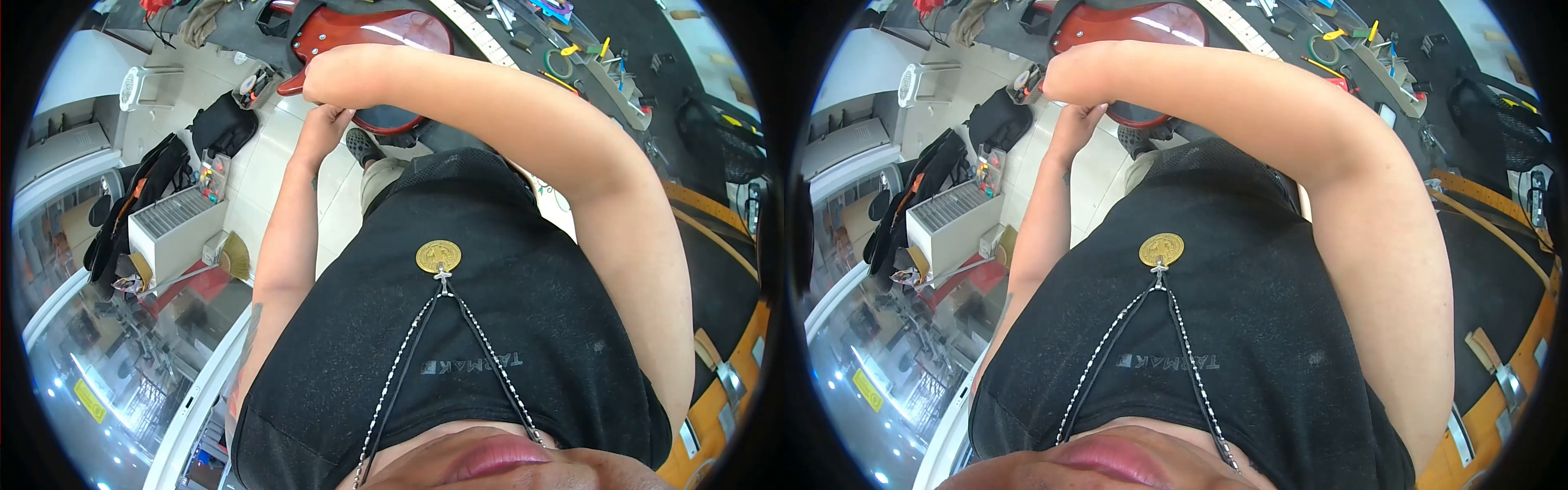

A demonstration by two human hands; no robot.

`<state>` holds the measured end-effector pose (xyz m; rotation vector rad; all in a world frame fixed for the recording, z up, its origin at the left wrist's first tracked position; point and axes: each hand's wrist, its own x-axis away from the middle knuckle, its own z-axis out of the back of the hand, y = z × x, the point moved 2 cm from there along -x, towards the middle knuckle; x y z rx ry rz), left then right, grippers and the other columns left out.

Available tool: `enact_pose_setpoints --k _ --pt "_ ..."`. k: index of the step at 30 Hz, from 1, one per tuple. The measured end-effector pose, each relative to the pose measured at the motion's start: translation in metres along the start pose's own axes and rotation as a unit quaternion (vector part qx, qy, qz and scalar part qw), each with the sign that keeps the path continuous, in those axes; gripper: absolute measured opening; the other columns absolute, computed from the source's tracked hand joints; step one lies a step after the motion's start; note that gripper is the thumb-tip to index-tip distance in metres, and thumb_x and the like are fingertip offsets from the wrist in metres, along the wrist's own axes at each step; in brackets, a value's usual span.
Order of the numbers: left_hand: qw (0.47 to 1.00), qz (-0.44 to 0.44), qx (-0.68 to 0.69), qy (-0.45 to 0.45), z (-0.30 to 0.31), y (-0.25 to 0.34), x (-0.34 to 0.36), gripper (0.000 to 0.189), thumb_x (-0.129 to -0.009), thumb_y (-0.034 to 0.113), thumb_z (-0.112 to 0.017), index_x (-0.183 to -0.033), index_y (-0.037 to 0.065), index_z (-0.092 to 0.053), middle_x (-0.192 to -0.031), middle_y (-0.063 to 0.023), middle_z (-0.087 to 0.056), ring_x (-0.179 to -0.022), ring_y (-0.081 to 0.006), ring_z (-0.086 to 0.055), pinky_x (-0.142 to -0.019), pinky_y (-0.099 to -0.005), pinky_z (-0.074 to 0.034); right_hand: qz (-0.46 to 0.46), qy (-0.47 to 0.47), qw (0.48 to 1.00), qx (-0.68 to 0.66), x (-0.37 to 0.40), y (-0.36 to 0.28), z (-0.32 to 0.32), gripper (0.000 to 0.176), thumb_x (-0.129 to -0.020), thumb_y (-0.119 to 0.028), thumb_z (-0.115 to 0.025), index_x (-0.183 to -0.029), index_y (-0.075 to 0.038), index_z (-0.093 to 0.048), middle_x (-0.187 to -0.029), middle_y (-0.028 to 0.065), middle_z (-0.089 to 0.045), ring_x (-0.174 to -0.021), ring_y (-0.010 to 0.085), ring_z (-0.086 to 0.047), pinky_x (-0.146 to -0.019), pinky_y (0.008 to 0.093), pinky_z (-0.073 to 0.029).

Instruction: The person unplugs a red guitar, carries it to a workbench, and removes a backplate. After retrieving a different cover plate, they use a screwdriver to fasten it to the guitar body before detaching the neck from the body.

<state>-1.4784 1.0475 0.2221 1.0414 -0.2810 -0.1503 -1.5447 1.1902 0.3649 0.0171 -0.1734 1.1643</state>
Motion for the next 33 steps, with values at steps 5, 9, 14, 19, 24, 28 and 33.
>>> enact_pose_setpoints --k 5,9,14,19,24,28,33 --pt "0.999 -0.048 -0.008 0.004 0.001 0.014 0.0 0.017 -0.101 0.01 -0.065 -0.113 0.0 -0.073 -0.102 -0.0133 -0.077 -0.096 -0.0207 -0.071 -0.087 -0.035 -0.053 -0.08 0.01 0.995 -0.061 0.007 -0.004 0.016 0.018 -0.075 -0.011 -0.075 -0.089 0.0 -0.077 -0.089 0.0188 -0.075 -0.082 0.0347 -0.075 -0.066 0.0483 -0.06" --pt "0.987 -0.118 -0.106 0.003 0.005 0.01 -0.002 0.022 -0.099 0.008 -0.068 -0.12 0.001 -0.072 -0.116 -0.0158 -0.075 -0.113 -0.0275 -0.069 -0.096 -0.0387 -0.052 -0.016 0.068 0.997 -0.033 -0.003 -0.01 -0.003 0.02 -0.082 -0.022 -0.074 -0.08 -0.003 -0.078 -0.081 0.0185 -0.074 -0.08 0.035 -0.075 -0.069 0.0445 -0.061" --pt "0.995 -0.074 -0.067 0.021 0.002 0.018 0.006 0.019 -0.098 0.009 -0.067 -0.115 0.003 -0.072 -0.108 -0.021 -0.074 -0.107 -0.0346 -0.07 -0.091 -0.04 -0.053 -0.022 0.036 0.998 -0.042 0.011 -0.013 -0.001 0.039 -0.089 -0.04 -0.071 -0.077 -0.003 -0.077 -0.076 0.0169 -0.072 -0.079 0.0357 -0.074 -0.067 0.0458 -0.059" --pt "0.992 -0.022 -0.122 -0.005 0.002 0.001 0.002 0.019 -0.098 0.01 -0.065 -0.113 0.004 -0.075 -0.1 -0.0198 -0.076 -0.097 -0.0324 -0.073 -0.085 -0.0352 -0.054 -0.16 0.071 0.97 -0.169 0.07 -0.011 -0.039 0.053 -0.096 -0.055 -0.061 -0.091 -0.004 -0.075 -0.087 0.0177 -0.071 -0.085 0.0363 -0.071 -0.076 0.0462 -0.057" --pt "0.984 0.087 0.151 0.018 -0.001 0.001 0.011 0.022 -0.106 0.011 -0.056 -0.119 0.001 -0.071 -0.118 -0.0085 -0.074 -0.112 -0.0185 -0.07 -0.098 -0.0324 -0.053 -0.454 0.201 0.79 -0.36 0.231 0.06 -0.125 0.031 -0.094 -0.033 -0.068 -0.103 -0.003 -0.071 -0.096 0.016 -0.075 -0.093 0.0335 -0.072 -0.082 0.0443 -0.055" --pt "0.942 0.136 0.3 0.066 0.001 -0.003 0.023 0.021 -0.107 0.012 -0.055 -0.122 0.001 -0.064 -0.123 -0.0117 -0.071 -0.114 -0.0224 -0.069 -0.102 -0.0366 -0.054 -0.654 0.227 0.677 -0.25 0.329 0.079 -0.165 0.021 -0.091 -0.02 -0.066 -0.103 -0.004 -0.072 -0.096 0.0147 -0.074 -0.093 0.0306 -0.072 -0.083 0.0432 -0.056" --pt "0.933 0.136 0.332 0.041 -0.013 0.01 0.015 0.018 -0.107 0.01 -0.056 -0.12 0.0 -0.063 -0.121 -0.0131 -0.071 -0.111 -0.022 -0.07 -0.099 -0.0344 -0.056 -0.377 0.106 0.92 -0.015 0.291 0.052 -0.16 0.014 -0.081 -0.014 -0.074 -0.094 -0.011 -0.078 -0.132 0.0082 -0.064 -0.132 0.0322 -0.051 -0.108 0.048 -0.043"
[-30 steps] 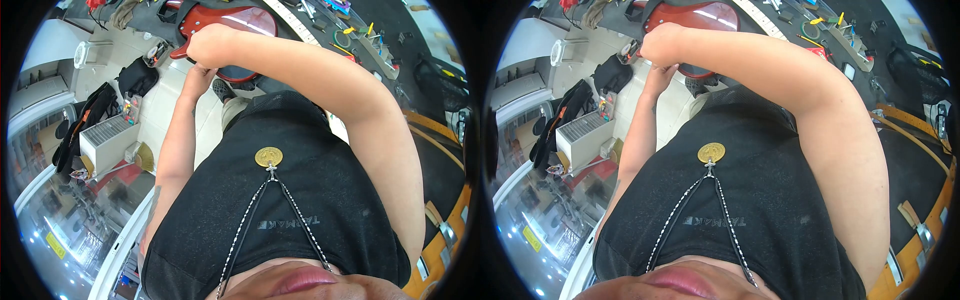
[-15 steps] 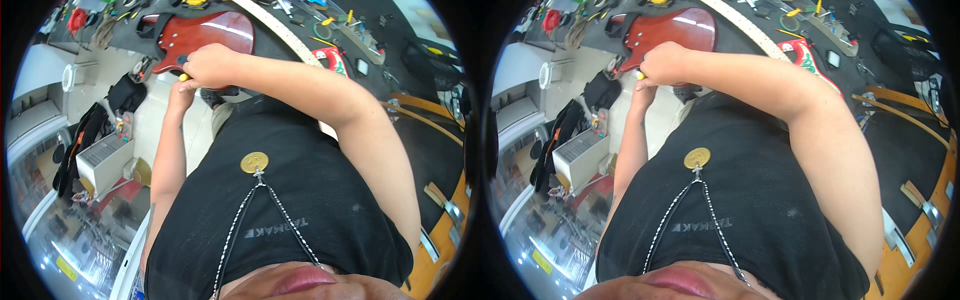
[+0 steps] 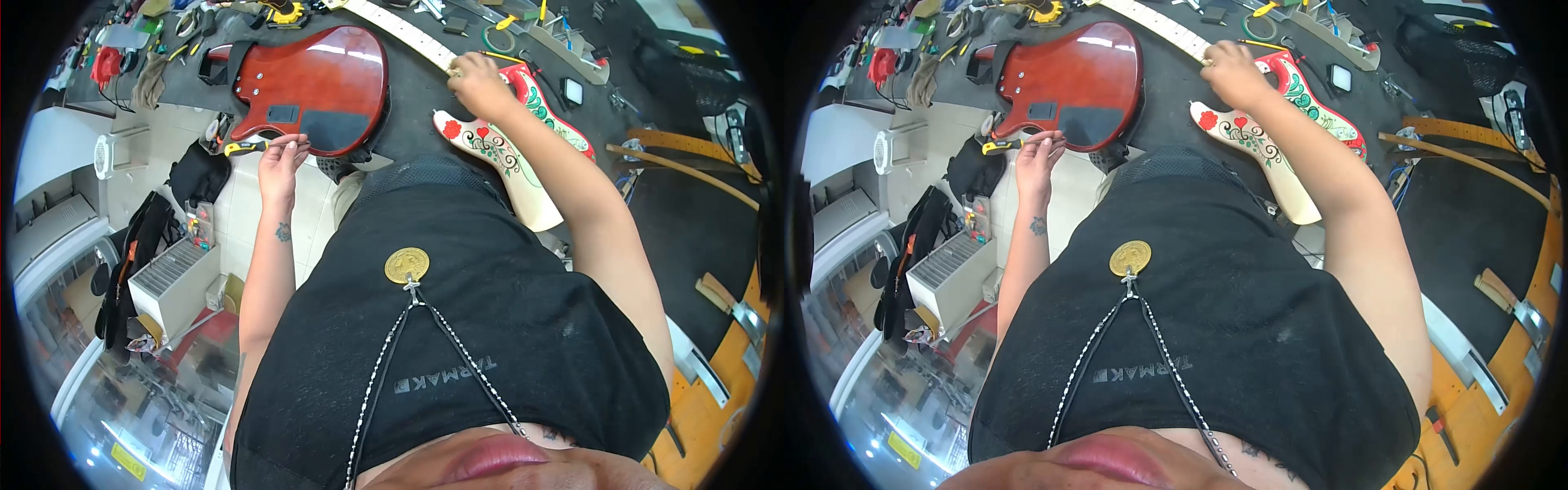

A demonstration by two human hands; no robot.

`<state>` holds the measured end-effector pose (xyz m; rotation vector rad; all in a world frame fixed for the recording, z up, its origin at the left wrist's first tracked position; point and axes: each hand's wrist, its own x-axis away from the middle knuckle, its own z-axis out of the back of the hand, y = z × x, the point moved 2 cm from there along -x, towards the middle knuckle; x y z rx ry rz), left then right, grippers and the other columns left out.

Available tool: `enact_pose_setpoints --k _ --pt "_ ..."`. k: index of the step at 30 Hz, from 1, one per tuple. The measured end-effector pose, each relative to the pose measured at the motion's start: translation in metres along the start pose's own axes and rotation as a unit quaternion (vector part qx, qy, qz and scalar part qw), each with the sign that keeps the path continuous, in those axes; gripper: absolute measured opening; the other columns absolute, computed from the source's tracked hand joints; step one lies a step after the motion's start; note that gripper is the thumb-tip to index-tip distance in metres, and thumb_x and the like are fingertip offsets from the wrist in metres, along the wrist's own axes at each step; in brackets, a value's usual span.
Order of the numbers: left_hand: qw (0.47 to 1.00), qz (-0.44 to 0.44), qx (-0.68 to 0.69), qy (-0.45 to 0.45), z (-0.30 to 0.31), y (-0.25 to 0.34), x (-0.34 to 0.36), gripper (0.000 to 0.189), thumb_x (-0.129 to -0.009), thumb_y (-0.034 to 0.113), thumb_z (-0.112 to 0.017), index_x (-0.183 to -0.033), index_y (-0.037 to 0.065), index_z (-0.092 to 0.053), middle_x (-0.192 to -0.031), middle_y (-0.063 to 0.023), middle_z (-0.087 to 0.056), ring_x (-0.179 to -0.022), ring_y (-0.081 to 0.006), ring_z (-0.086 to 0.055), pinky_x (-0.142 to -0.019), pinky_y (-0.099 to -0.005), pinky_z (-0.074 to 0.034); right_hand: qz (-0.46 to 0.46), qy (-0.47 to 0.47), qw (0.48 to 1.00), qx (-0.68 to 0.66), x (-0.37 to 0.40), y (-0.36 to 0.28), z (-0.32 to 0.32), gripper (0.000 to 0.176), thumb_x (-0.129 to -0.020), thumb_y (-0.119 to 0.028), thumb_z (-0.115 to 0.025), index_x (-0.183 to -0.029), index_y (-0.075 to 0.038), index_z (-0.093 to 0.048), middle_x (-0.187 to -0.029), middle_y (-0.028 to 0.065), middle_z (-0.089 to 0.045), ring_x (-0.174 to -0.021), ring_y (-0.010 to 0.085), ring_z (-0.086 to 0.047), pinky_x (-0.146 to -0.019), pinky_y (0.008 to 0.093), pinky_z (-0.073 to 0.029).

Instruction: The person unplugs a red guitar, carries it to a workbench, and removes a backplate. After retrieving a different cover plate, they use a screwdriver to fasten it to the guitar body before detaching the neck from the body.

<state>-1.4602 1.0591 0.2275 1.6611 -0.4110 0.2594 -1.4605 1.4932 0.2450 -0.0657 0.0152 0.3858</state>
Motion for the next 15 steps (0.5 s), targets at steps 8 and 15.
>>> enact_pose_setpoints --k 8,15 --pt "0.998 -0.035 -0.014 -0.053 -0.046 0.028 -0.006 0.019 -0.106 0.011 -0.057 -0.12 0.0 -0.065 -0.119 -0.0132 -0.072 -0.11 -0.0217 -0.07 -0.098 -0.0335 -0.056 -0.007 -0.106 0.993 0.051 -0.006 -0.012 -0.01 0.014 -0.084 -0.012 -0.068 -0.083 -0.01 -0.081 -0.165 0.0018 -0.035 -0.152 0.0319 -0.031 -0.117 0.0617 -0.029" --pt "0.999 -0.019 -0.019 -0.032 -0.032 0.016 0.013 0.019 -0.107 0.011 -0.056 -0.12 -0.001 -0.065 -0.119 -0.0134 -0.072 -0.11 -0.0219 -0.071 -0.097 -0.0335 -0.056 0.03 -0.096 0.995 0.023 -0.005 -0.002 -0.013 0.011 -0.082 -0.011 -0.069 -0.085 -0.012 -0.08 -0.165 0.0009 -0.034 -0.149 0.0321 -0.033 -0.116 0.0652 -0.028"
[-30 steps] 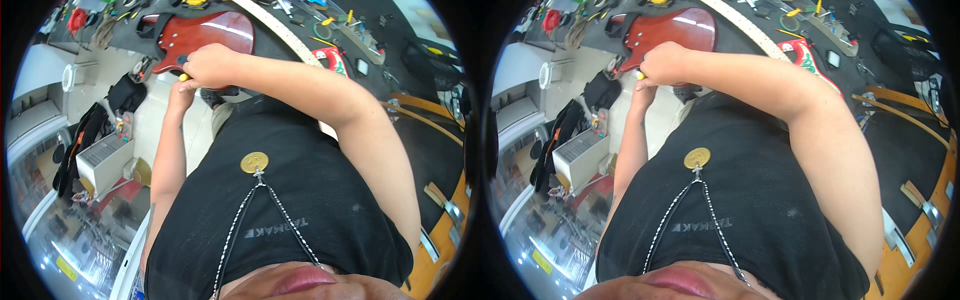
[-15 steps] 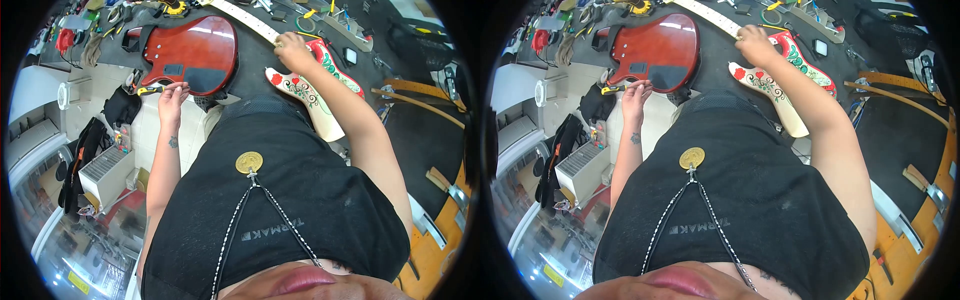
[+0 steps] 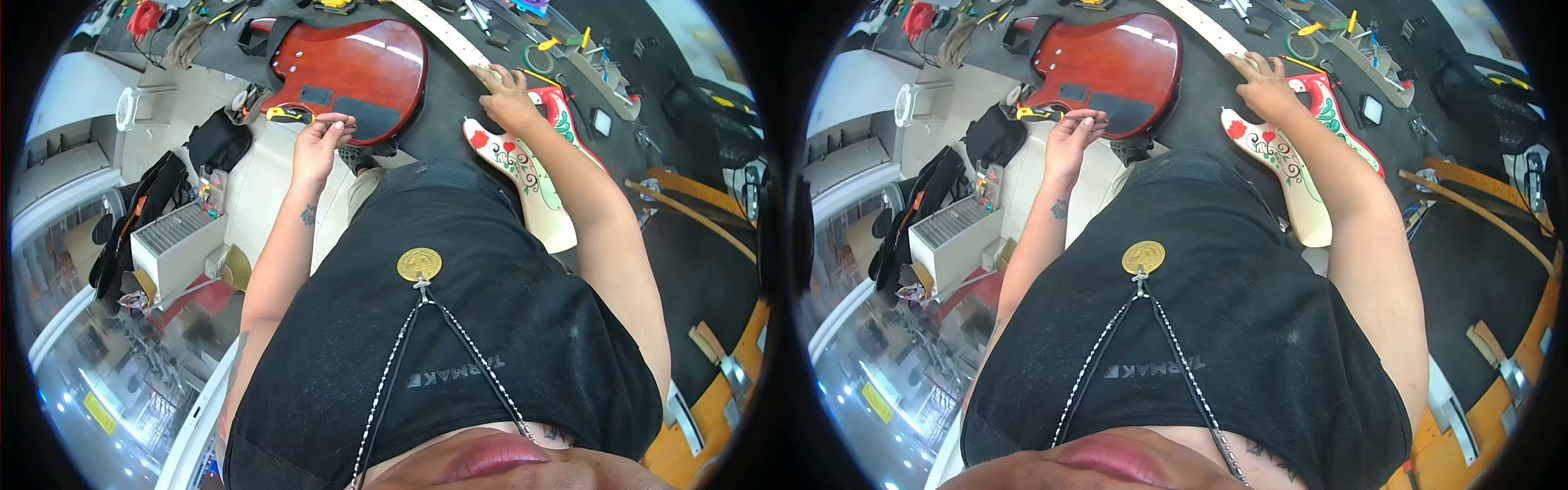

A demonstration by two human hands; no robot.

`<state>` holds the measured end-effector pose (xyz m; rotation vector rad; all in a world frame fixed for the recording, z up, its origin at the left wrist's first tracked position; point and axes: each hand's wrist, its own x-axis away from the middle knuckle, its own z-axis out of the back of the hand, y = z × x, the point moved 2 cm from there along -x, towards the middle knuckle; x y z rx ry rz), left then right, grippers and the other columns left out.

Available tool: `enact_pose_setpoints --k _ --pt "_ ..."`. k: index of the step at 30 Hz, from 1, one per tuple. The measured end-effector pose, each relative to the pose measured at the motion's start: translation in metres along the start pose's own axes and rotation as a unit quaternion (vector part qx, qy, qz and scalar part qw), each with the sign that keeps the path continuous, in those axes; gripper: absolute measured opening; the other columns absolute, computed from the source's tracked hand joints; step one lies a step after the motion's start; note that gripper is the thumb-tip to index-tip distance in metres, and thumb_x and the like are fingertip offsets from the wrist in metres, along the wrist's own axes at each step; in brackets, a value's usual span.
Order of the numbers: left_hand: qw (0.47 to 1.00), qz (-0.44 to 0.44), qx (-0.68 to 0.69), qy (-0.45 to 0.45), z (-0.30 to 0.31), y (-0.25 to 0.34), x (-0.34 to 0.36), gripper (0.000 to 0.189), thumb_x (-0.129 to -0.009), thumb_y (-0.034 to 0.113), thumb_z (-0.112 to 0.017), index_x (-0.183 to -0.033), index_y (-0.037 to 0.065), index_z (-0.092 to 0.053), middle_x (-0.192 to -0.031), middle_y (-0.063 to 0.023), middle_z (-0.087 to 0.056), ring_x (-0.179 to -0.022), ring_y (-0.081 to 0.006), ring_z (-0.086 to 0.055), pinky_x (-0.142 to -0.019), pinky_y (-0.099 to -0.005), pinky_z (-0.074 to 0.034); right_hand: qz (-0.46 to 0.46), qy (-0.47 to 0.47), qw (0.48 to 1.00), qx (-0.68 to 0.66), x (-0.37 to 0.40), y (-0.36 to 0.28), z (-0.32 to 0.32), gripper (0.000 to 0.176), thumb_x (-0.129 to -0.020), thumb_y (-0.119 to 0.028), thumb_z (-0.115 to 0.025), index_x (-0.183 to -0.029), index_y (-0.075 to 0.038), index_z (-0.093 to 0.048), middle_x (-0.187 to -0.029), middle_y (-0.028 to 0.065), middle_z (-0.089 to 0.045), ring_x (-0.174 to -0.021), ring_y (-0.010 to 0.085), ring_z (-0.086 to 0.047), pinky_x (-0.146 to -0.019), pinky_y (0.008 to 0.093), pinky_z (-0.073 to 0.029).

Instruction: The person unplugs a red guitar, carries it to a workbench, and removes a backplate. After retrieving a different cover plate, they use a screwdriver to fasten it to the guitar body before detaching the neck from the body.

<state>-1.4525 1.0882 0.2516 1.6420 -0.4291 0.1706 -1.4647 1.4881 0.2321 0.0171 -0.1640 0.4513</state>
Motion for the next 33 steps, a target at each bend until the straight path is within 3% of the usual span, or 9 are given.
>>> enact_pose_setpoints --k 11,17,20,23,25,26,27,30,33 --pt "0.999 0.011 0.025 0.047 0.016 -0.001 0.01 0.02 -0.107 0.011 -0.055 -0.12 -0.002 -0.063 -0.119 -0.0152 -0.071 -0.108 -0.0231 -0.071 -0.097 -0.0355 -0.058 -0.021 0.027 0.999 -0.006 0.002 0.004 -0.013 0.01 -0.079 -0.012 -0.075 -0.087 -0.009 -0.079 -0.164 0.0016 -0.035 -0.148 0.0346 -0.034 -0.117 0.0629 -0.027" --pt "0.999 0.009 0.035 0.041 0.009 0.005 0.011 0.02 -0.107 0.012 -0.055 -0.119 -0.001 -0.063 -0.119 -0.0151 -0.071 -0.109 -0.0229 -0.071 -0.097 -0.035 -0.058 -0.014 0.059 0.998 -0.023 0.001 -0.001 -0.02 0.009 -0.087 -0.015 -0.07 -0.091 -0.009 -0.075 -0.165 0.0015 -0.033 -0.148 0.0332 -0.032 -0.113 0.0634 -0.029" --pt "0.998 0.007 0.048 0.046 0.007 0.01 0.01 0.02 -0.106 0.012 -0.058 -0.121 -0.001 -0.062 -0.119 -0.0161 -0.07 -0.11 -0.0262 -0.071 -0.101 -0.0404 -0.058 -0.005 0.193 0.979 -0.063 -0.005 -0.022 0.009 0.009 -0.088 -0.013 -0.072 -0.093 -0.006 -0.071 -0.155 0.0063 -0.048 -0.14 0.0322 -0.044 -0.11 0.0576 -0.035" --pt "0.995 -0.011 0.081 0.048 0.005 0.019 0.008 0.019 -0.106 0.012 -0.058 -0.12 0.0 -0.062 -0.119 -0.0154 -0.07 -0.11 -0.026 -0.071 -0.1 -0.0421 -0.058 -0.006 0.257 0.935 -0.246 -0.017 -0.041 0.034 0.013 -0.088 -0.011 -0.076 -0.096 -0.004 -0.068 -0.128 0.008 -0.068 -0.118 0.0241 -0.062 -0.101 0.0439 -0.047" --pt "0.994 -0.016 0.101 0.043 -0.003 0.029 0.007 0.018 -0.106 0.011 -0.058 -0.119 0.0 -0.063 -0.119 -0.0154 -0.07 -0.11 -0.0265 -0.071 -0.099 -0.0435 -0.058 -0.141 0.16 0.807 -0.551 -0.025 -0.062 0.049 0.017 -0.091 -0.012 -0.078 -0.1 -0.003 -0.067 -0.101 0.0055 -0.074 -0.095 0.0141 -0.068 -0.088 0.031 -0.051" --pt "0.99 -0.019 0.136 0.031 -0.007 0.035 0.005 0.018 -0.105 0.011 -0.058 -0.119 0.0 -0.063 -0.119 -0.0157 -0.07 -0.11 -0.0276 -0.071 -0.099 -0.0439 -0.058 -0.111 0.166 0.786 -0.585 -0.034 -0.067 0.047 0.018 -0.092 -0.013 -0.079 -0.101 -0.003 -0.067 -0.097 0.0043 -0.073 -0.09 0.0088 -0.065 -0.083 0.0272 -0.052" --pt "0.985 -0.022 0.171 0.019 -0.012 0.039 0.004 0.017 -0.105 0.01 -0.058 -0.119 0.0 -0.063 -0.119 -0.016 -0.07 -0.11 -0.0287 -0.071 -0.098 -0.0443 -0.059 -0.111 0.168 0.787 -0.583 -0.04 -0.076 0.051 0.018 -0.092 -0.013 -0.079 -0.101 -0.003 -0.067 -0.097 0.0043 -0.073 -0.09 0.0088 -0.065 -0.083 0.0272 -0.052" --pt "0.971 -0.023 0.236 -0.021 -0.031 0.054 0.0 0.017 -0.105 0.01 -0.058 -0.119 0.001 -0.063 -0.118 -0.0172 -0.07 -0.11 -0.0315 -0.071 -0.097 -0.0446 -0.059 -0.035 0.167 0.627 -0.76 -0.057 -0.108 0.079 0.017 -0.089 -0.005 -0.08 -0.101 -0.002 -0.067 -0.1 0.0046 -0.073 -0.093 0.0126 -0.068 -0.085 0.028 -0.055" --pt "0.953 -0.024 0.296 -0.049 -0.049 0.072 0.001 0.017 -0.106 0.01 -0.057 -0.119 0.001 -0.062 -0.117 -0.0178 -0.071 -0.109 -0.0318 -0.072 -0.096 -0.0447 -0.06 -0.03 0.159 0.57 -0.805 -0.059 -0.125 0.097 0.022 -0.087 0.0 -0.08 -0.105 -0.002 -0.066 -0.101 0.007 -0.073 -0.095 0.0134 -0.068 -0.088 0.0287 -0.056"
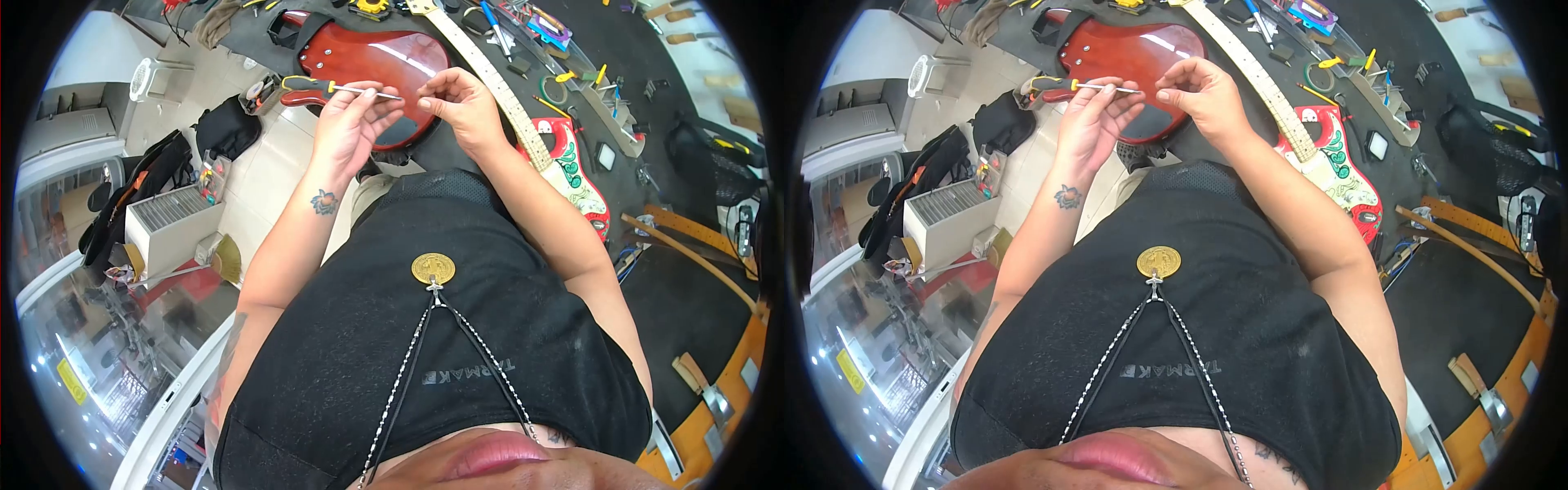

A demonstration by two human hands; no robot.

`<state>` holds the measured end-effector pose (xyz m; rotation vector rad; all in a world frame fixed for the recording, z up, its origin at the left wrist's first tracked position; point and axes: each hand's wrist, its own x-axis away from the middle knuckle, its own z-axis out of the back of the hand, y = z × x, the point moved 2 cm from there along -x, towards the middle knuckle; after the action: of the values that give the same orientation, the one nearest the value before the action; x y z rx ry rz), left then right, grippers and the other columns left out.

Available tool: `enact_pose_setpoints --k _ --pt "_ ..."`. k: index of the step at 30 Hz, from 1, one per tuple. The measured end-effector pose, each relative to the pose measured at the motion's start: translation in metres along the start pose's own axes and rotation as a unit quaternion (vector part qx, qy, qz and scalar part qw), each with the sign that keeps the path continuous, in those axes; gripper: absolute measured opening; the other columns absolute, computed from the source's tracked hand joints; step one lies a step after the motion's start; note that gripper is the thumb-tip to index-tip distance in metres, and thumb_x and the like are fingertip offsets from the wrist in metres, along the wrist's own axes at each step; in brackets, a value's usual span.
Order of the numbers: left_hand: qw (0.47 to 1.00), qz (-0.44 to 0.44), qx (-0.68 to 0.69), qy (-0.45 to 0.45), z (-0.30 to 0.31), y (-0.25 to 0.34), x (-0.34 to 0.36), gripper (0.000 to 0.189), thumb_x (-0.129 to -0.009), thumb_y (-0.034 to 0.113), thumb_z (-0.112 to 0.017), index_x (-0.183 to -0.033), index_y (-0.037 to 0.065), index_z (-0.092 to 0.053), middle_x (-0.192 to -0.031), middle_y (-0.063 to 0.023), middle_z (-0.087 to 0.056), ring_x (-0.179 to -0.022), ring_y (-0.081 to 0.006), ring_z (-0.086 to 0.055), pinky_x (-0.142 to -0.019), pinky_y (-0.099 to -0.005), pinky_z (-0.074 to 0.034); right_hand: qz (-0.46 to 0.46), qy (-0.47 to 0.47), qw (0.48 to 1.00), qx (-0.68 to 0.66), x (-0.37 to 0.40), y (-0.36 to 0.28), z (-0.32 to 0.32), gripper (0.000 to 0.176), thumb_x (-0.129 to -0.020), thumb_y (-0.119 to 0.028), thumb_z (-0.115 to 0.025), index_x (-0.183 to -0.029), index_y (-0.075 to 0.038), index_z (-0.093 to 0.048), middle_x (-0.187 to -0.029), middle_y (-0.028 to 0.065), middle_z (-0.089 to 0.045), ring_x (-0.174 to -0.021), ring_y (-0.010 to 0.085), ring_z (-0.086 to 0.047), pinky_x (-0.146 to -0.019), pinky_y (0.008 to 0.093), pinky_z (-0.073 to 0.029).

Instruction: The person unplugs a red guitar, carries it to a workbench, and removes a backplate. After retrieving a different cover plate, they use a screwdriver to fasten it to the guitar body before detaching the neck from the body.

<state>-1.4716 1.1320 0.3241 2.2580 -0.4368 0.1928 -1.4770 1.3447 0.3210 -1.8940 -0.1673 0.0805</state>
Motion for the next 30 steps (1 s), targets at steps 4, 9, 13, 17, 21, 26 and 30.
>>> enact_pose_setpoints --k 4,9,13,17,21,26,30 --pt "1.0 -0.017 0.019 -0.009 -0.022 0.002 0.003 0.015 -0.106 0.01 -0.058 -0.118 0.002 -0.063 -0.117 -0.0175 -0.071 -0.107 -0.0304 -0.073 -0.095 -0.0436 -0.06 0.005 0.016 0.998 -0.068 0.002 -0.002 -0.008 0.031 -0.085 0.007 -0.079 -0.109 -0.002 -0.061 -0.1 0.0087 -0.071 -0.097 0.016 -0.07 -0.087 0.03 -0.061" --pt "1.0 -0.023 -0.003 0.004 -0.024 -0.001 0.003 0.014 -0.105 0.01 -0.06 -0.117 0.003 -0.062 -0.116 -0.0173 -0.072 -0.106 -0.029 -0.073 -0.097 -0.044 -0.06 0.006 0.02 0.997 -0.071 0.003 -0.001 -0.01 0.031 -0.085 0.008 -0.079 -0.107 -0.003 -0.06 -0.1 0.0086 -0.07 -0.095 0.0168 -0.071 -0.086 0.0304 -0.062" --pt "1.0 -0.017 0.005 -0.001 -0.023 -0.004 0.004 0.015 -0.105 0.011 -0.06 -0.117 0.001 -0.06 -0.115 -0.0168 -0.071 -0.104 -0.0282 -0.073 -0.095 -0.0428 -0.06 -0.007 0.004 0.998 -0.063 0.003 -0.006 -0.012 0.03 -0.085 0.006 -0.08 -0.106 -0.004 -0.06 -0.1 0.008 -0.07 -0.094 0.0156 -0.07 -0.084 0.0284 -0.061" --pt "1.0 -0.022 0.004 -0.002 -0.021 -0.005 0.004 0.015 -0.104 0.01 -0.061 -0.117 0.003 -0.062 -0.116 -0.0174 -0.072 -0.106 -0.0289 -0.073 -0.098 -0.0447 -0.059 0.011 -0.003 0.999 -0.036 0.002 0.001 -0.009 0.03 -0.085 0.005 -0.081 -0.105 -0.004 -0.061 -0.099 0.0066 -0.07 -0.092 0.0137 -0.069 -0.079 0.0256 -0.058" --pt "0.999 -0.025 -0.019 -0.021 -0.021 -0.002 0.005 0.015 -0.105 0.01 -0.06 -0.117 0.002 -0.062 -0.117 -0.0175 -0.071 -0.107 -0.0293 -0.073 -0.099 -0.0459 -0.059 0.011 0.007 1.0 -0.021 0.003 0.001 -0.01 0.028 -0.086 0.003 -0.082 -0.103 -0.005 -0.061 -0.096 0.0042 -0.069 -0.09 0.0117 -0.068 -0.078 0.0246 -0.056" --pt "0.999 -0.028 -0.019 -0.028 -0.017 -0.008 0.004 0.015 -0.105 0.009 -0.06 -0.118 0.002 -0.062 -0.118 -0.0175 -0.071 -0.108 -0.0296 -0.072 -0.1 -0.0475 -0.058 -0.001 0.012 1.0 0.006 0.003 0.009 -0.01 0.028 -0.086 0.0 -0.082 -0.103 -0.005 -0.061 -0.094 0.0027 -0.068 -0.091 0.0109 -0.067 -0.08 0.0263 -0.055" --pt "0.998 -0.044 -0.035 -0.027 0.0 -0.018 -0.008 0.014 -0.105 0.008 -0.06 -0.118 0.002 -0.062 -0.117 -0.0166 -0.071 -0.108 -0.0288 -0.072 -0.1 -0.0475 -0.058 0.03 0.03 0.977 0.208 -0.008 0.025 -0.003 0.038 -0.082 -0.016 -0.089 -0.108 -0.003 -0.063 -0.098 0.0037 -0.069 -0.094 0.0126 -0.065 -0.085 0.0296 -0.054"
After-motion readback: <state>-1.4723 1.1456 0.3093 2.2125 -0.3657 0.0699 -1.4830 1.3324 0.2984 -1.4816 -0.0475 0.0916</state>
